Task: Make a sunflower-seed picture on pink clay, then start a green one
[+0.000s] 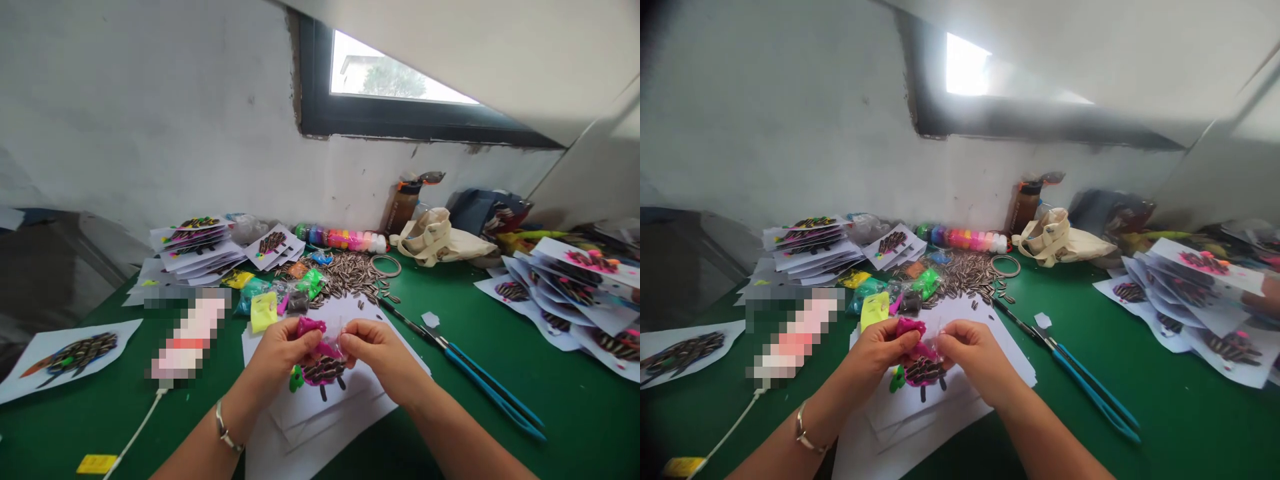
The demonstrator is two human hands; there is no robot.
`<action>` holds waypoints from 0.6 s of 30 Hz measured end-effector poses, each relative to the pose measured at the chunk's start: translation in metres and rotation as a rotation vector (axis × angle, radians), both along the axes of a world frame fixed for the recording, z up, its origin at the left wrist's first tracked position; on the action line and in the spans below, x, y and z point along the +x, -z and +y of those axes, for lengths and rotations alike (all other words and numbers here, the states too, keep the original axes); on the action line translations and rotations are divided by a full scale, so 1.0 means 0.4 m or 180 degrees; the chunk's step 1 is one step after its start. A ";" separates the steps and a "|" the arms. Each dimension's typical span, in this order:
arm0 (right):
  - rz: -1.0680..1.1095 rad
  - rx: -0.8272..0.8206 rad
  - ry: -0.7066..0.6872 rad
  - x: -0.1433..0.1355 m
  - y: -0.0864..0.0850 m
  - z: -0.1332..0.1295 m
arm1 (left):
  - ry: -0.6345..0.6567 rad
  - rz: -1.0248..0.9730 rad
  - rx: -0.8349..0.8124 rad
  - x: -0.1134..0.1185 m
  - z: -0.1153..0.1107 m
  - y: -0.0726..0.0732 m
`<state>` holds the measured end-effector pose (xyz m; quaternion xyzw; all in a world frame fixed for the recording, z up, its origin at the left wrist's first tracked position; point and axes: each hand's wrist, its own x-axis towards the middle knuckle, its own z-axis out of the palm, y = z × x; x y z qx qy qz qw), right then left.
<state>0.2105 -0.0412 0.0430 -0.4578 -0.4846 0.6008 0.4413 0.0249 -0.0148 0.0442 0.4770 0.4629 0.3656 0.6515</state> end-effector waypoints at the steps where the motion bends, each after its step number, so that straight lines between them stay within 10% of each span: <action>1: -0.0040 -0.0010 0.0040 0.000 0.001 -0.002 | -0.0004 0.0007 0.0042 0.001 -0.001 -0.001; 18: 0.1587 -0.0250 -0.0286 -0.024 0.028 -0.021 | 0.0139 -0.1037 -0.0405 0.010 -0.020 -0.004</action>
